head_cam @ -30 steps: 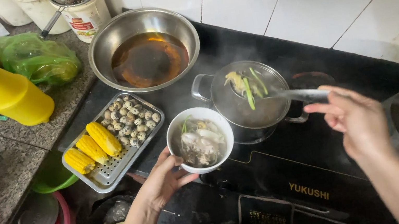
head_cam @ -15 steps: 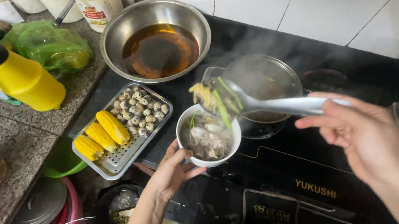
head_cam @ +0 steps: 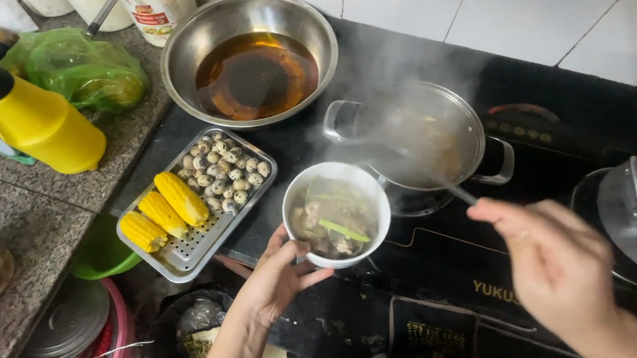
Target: Serving noodle soup from a cooking pot into a bowl using chopsticks and a ladle.
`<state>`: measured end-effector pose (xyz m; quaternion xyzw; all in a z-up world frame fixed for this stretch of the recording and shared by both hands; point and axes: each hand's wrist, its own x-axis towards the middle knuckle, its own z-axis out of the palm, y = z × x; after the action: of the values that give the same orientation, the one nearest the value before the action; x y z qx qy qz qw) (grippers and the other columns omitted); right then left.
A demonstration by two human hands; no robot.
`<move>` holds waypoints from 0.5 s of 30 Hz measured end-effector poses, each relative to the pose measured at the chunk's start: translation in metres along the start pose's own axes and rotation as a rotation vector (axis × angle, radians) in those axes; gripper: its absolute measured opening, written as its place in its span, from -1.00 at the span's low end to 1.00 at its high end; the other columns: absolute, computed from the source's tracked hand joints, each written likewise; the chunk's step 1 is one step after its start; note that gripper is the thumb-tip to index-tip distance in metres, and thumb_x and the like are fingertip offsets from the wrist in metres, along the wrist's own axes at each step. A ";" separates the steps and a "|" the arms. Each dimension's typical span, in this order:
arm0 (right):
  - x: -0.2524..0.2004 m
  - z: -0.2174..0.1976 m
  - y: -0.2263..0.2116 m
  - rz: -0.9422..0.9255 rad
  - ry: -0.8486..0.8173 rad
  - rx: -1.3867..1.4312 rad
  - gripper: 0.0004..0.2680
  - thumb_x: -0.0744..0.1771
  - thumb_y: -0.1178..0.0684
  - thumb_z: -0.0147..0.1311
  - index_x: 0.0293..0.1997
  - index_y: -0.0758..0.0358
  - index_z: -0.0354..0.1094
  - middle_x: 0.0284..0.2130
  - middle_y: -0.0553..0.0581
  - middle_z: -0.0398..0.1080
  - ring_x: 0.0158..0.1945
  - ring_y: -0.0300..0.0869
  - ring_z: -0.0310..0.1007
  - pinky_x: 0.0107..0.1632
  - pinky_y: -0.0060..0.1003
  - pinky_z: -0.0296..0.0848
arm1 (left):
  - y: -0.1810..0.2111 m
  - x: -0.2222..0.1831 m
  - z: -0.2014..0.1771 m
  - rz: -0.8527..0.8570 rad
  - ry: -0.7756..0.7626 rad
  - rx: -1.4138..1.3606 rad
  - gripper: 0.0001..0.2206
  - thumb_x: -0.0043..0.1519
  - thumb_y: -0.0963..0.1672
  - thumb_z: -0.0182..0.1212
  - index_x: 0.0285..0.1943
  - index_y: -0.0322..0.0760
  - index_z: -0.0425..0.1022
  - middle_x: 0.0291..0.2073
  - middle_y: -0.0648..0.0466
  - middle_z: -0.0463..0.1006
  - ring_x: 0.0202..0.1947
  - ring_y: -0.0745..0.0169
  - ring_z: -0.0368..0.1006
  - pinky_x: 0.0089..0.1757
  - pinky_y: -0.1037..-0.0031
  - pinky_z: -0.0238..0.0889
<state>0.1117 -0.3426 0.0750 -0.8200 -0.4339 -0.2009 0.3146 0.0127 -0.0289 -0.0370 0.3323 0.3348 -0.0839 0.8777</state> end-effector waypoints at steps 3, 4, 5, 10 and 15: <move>-0.006 -0.001 0.017 0.136 0.062 0.111 -0.73 0.41 0.38 -0.01 0.26 0.38 0.38 -0.09 0.16 0.64 -0.65 -0.42 0.05 -0.59 -0.55 -0.01 | 0.000 -0.001 0.003 -0.012 0.001 0.018 -0.30 0.00 -0.23 0.16 0.44 -0.03 0.20 0.31 -0.17 0.38 0.18 -0.28 0.48 0.01 0.11 0.52; -0.008 -0.001 0.016 0.315 0.110 0.207 -0.77 0.46 0.31 -0.08 0.29 0.43 0.36 -0.28 0.18 0.51 -0.33 -0.19 0.37 -0.45 -0.54 0.15 | 0.001 -0.002 0.005 -0.008 0.011 0.023 -0.28 -0.01 -0.23 0.15 0.45 -0.04 0.20 0.31 -0.15 0.37 0.17 -0.27 0.49 -0.01 0.12 0.53; -0.009 -0.002 0.016 0.493 0.157 0.304 -0.77 0.52 0.24 -0.16 0.31 0.49 0.35 -0.47 0.20 0.37 0.00 0.04 0.69 -0.32 -0.54 0.30 | 0.001 -0.003 0.006 -0.003 0.020 0.028 -0.27 -0.02 -0.23 0.15 0.46 -0.04 0.20 0.32 -0.12 0.36 0.16 -0.27 0.49 -0.03 0.13 0.54; -0.031 0.000 0.033 0.777 0.312 0.467 -0.77 0.55 0.16 -0.18 0.32 0.49 0.33 -0.58 0.12 0.20 -0.13 0.11 0.67 -0.03 -0.49 0.33 | 0.005 -0.008 0.006 -0.007 0.006 0.058 -0.26 -0.11 -0.13 0.15 0.42 -0.12 0.25 0.21 -0.10 0.39 0.11 -0.17 0.49 -0.16 0.23 0.56; -0.067 0.014 0.034 0.973 0.386 0.634 -0.78 0.55 0.22 -0.18 0.28 0.57 0.34 -0.37 0.45 0.41 -0.18 0.18 0.64 -0.18 -0.49 0.34 | 0.015 -0.007 0.007 -0.007 -0.007 0.081 -0.33 -0.09 -0.05 0.09 0.34 -0.10 0.23 0.10 -0.13 0.44 0.03 -0.11 0.46 -0.18 0.22 0.49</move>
<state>0.1050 -0.3868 0.0128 -0.7394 0.0165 -0.0405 0.6718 0.0168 -0.0228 -0.0207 0.3663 0.3290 -0.1019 0.8644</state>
